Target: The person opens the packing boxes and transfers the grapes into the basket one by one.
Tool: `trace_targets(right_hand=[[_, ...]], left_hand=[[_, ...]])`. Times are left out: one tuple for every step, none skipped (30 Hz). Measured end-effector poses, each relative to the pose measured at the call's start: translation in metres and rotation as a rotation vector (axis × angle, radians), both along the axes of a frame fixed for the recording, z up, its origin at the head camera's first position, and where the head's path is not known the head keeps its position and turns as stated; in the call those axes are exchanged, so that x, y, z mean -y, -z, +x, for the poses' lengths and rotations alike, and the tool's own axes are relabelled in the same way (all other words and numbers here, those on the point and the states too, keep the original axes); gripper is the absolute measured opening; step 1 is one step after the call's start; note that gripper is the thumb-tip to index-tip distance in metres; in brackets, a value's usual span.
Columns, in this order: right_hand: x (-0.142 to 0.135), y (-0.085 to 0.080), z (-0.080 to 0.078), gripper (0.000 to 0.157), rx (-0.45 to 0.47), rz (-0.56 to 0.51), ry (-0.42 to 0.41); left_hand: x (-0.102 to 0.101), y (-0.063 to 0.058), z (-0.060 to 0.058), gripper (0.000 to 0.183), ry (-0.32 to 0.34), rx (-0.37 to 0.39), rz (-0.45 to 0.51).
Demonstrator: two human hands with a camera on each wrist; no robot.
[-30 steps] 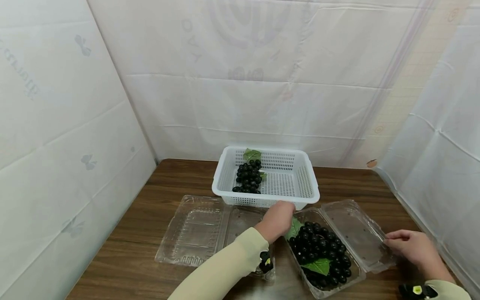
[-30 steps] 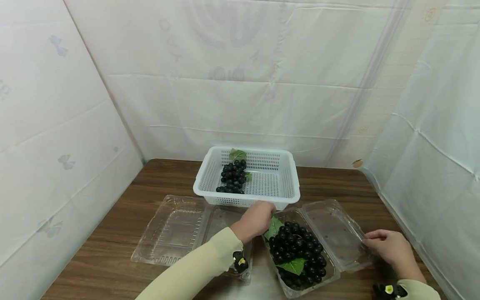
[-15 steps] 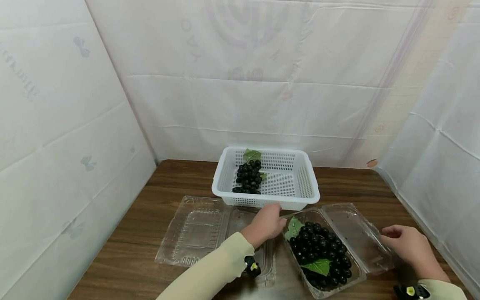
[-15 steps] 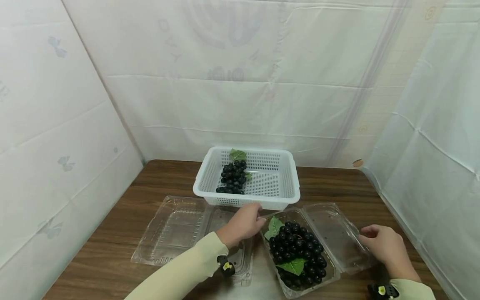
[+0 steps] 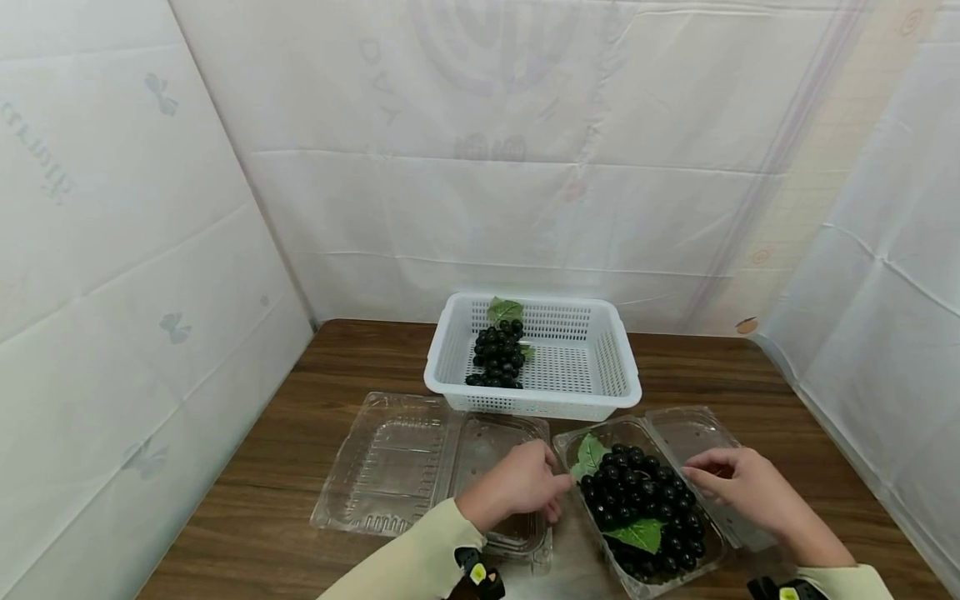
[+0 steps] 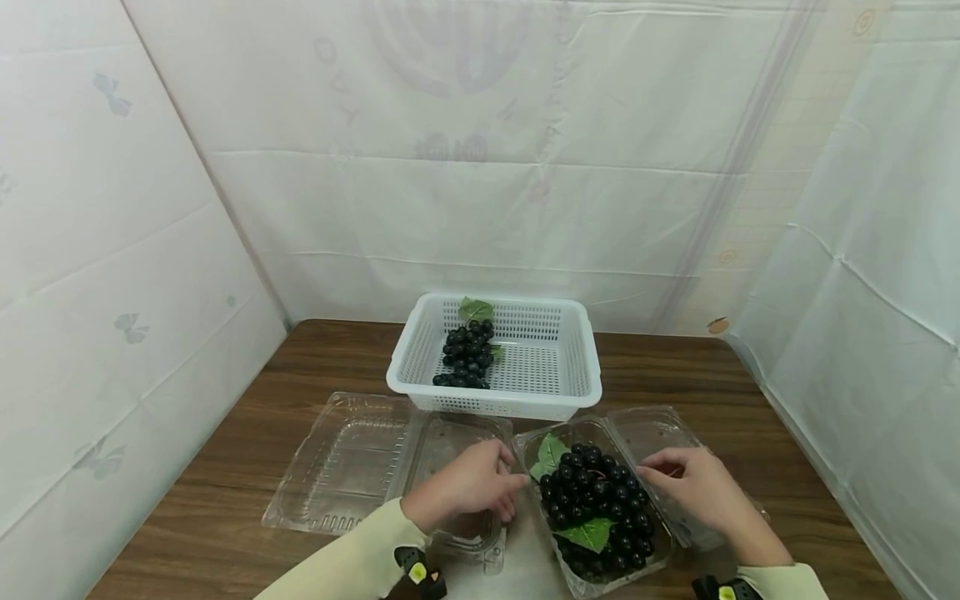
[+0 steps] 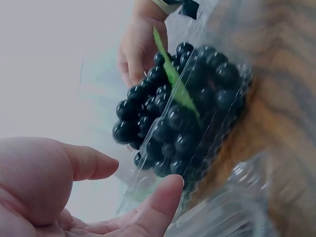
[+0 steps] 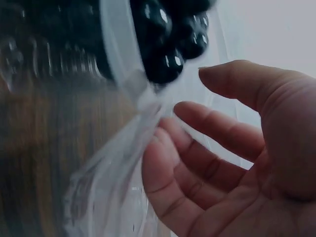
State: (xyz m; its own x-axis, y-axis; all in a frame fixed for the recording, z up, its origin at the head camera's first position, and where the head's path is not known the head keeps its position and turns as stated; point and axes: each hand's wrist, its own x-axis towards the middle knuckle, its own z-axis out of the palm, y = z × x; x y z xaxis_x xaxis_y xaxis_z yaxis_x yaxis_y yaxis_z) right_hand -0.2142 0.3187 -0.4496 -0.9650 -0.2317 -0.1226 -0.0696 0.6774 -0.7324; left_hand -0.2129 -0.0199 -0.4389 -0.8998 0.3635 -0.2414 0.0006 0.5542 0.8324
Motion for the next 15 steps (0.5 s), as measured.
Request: trace_targets(right_hand=[[0.002,0.001,0.0,0.039,0.005,-0.001,0.004],[0.004,0.001,0.0,0.039,0.006,-0.001,0.009],[0.006,0.002,0.0,0.038,0.006,-0.001,0.016],[0.007,0.004,0.001,0.038,0.01,-0.008,0.021],[0.007,0.005,0.001,0.039,0.013,-0.018,0.024],[0.007,0.006,0.001,0.039,0.017,-0.029,0.024],[0.007,0.008,0.002,0.04,0.024,-0.041,0.024],[0.006,0.009,0.002,0.04,0.029,-0.053,0.021],[0.007,0.011,0.002,0.04,0.031,-0.062,0.017],[0.007,0.012,0.002,0.04,0.034,-0.069,0.018],[0.008,0.013,0.003,0.039,0.029,-0.064,0.017],[0.009,0.013,0.003,0.039,0.024,-0.059,0.019],[0.01,0.014,0.003,0.038,0.02,-0.054,0.025],[0.011,0.014,0.003,0.037,0.015,-0.05,0.031],[0.013,0.014,0.004,0.036,0.013,-0.045,0.04]], left_hand=[[0.0,0.001,0.002,0.035,0.001,0.032,0.038],[0.0,0.003,0.004,0.033,0.001,0.058,0.071],[0.0,0.004,0.006,0.032,0.003,0.074,0.096],[0.0,0.006,0.007,0.031,0.003,0.09,0.121],[-0.001,0.008,0.008,0.03,0.003,0.101,0.145],[-0.001,0.01,0.009,0.032,0.003,0.105,0.161],[-0.002,0.011,0.01,0.034,0.002,0.1,0.169],[-0.002,0.012,0.01,0.036,0.003,0.091,0.172],[-0.003,0.013,0.011,0.038,0.001,0.083,0.173],[-0.003,0.014,0.011,0.039,0.002,0.076,0.174],[-0.003,0.015,0.011,0.041,0.003,0.068,0.173],[-0.003,0.015,0.011,0.042,0.002,0.062,0.174],[-0.003,0.016,0.01,0.042,0.0,0.057,0.172],[-0.003,0.016,0.009,0.042,-0.002,0.051,0.172],[-0.003,0.017,0.009,0.041,-0.004,0.044,0.171]])
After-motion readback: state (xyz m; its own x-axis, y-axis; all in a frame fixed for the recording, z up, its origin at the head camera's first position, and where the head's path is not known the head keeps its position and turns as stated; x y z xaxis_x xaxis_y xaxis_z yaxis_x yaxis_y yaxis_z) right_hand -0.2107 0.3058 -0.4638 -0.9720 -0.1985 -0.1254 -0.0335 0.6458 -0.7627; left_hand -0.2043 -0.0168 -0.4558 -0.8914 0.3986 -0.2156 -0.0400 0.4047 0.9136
